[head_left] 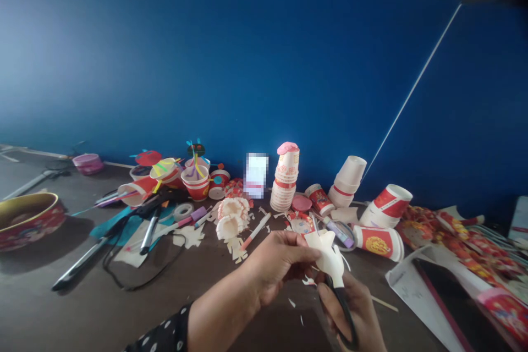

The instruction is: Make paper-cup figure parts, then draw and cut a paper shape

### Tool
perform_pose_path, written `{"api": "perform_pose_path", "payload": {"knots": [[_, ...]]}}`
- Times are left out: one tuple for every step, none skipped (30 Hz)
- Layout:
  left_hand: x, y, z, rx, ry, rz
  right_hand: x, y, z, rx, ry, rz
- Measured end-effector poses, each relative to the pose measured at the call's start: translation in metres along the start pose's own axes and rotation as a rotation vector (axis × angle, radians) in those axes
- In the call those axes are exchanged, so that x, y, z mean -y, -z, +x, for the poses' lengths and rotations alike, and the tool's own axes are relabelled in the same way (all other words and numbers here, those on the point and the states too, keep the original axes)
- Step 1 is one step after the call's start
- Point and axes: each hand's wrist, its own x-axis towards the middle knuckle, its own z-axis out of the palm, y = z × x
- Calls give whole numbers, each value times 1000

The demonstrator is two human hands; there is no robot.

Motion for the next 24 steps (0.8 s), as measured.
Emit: {"api": "perform_pose_path", "payload": {"knots": [[0, 0, 0, -1, -3, 2, 0, 0, 1, -2, -6, 1], [0, 1, 0, -3, -9, 5, -1, -1, 1, 0, -9, 9], [-1, 1, 1, -3, -13, 11, -2, -1, 2, 14, -12, 22], [-2, 2, 1, -7, -18, 14, -3, -1, 3, 30, -16, 41], [-3, 4, 2, -14, -27, 17, -5, -1, 5, 40, -18, 64], [-5, 5, 2, -26, -41, 20, -6, -1, 6, 50, -18, 88], [-8, 7, 3, -47, -69, 24, -7, -1, 7, 53, -14, 111], [-10, 8, 3, -66, -103, 32, -8, -1, 8, 61, -7, 132], [-13, 10, 4, -78, -136, 46, -8, 0, 8, 72, 2, 149], [-15, 11, 4, -88, -165, 57, -9, 0, 9, 87, 15, 160], [-17, 12, 4, -94, -184, 68, -9, 0, 10, 105, 30, 169], [-19, 13, 4, -99, -194, 76, -10, 1, 10, 120, 45, 177], [-20, 13, 4, -104, -197, 83, -10, 1, 11, 127, 60, 185], [-21, 14, 4, -106, -196, 92, -10, 1, 11, 133, 74, 188], [-22, 14, 4, -107, -192, 101, -11, 2, 11, 134, 87, 189], [-22, 14, 4, -105, -185, 108, -11, 2, 11, 136, 97, 187], [-22, 14, 4, -102, -177, 111, -12, 2, 11, 140, 105, 181], [-21, 14, 5, -99, -169, 109, -12, 3, 11, 148, 109, 175], [-21, 14, 5, -96, -161, 102, -12, 3, 10, 156, 112, 174], [-20, 13, 5, -96, -156, 96, -12, 4, 10, 163, 112, 177], [-20, 13, 5, -96, -155, 91, -12, 4, 10, 167, 110, 182], [-20, 13, 5, -99, -157, 88, -12, 4, 9, 173, 108, 187], [-20, 13, 5, -104, -159, 91, -11, 4, 9, 173, 105, 192], [-20, 12, 5, -109, -162, 98, -10, 4, 9, 174, 98, 197]]}}
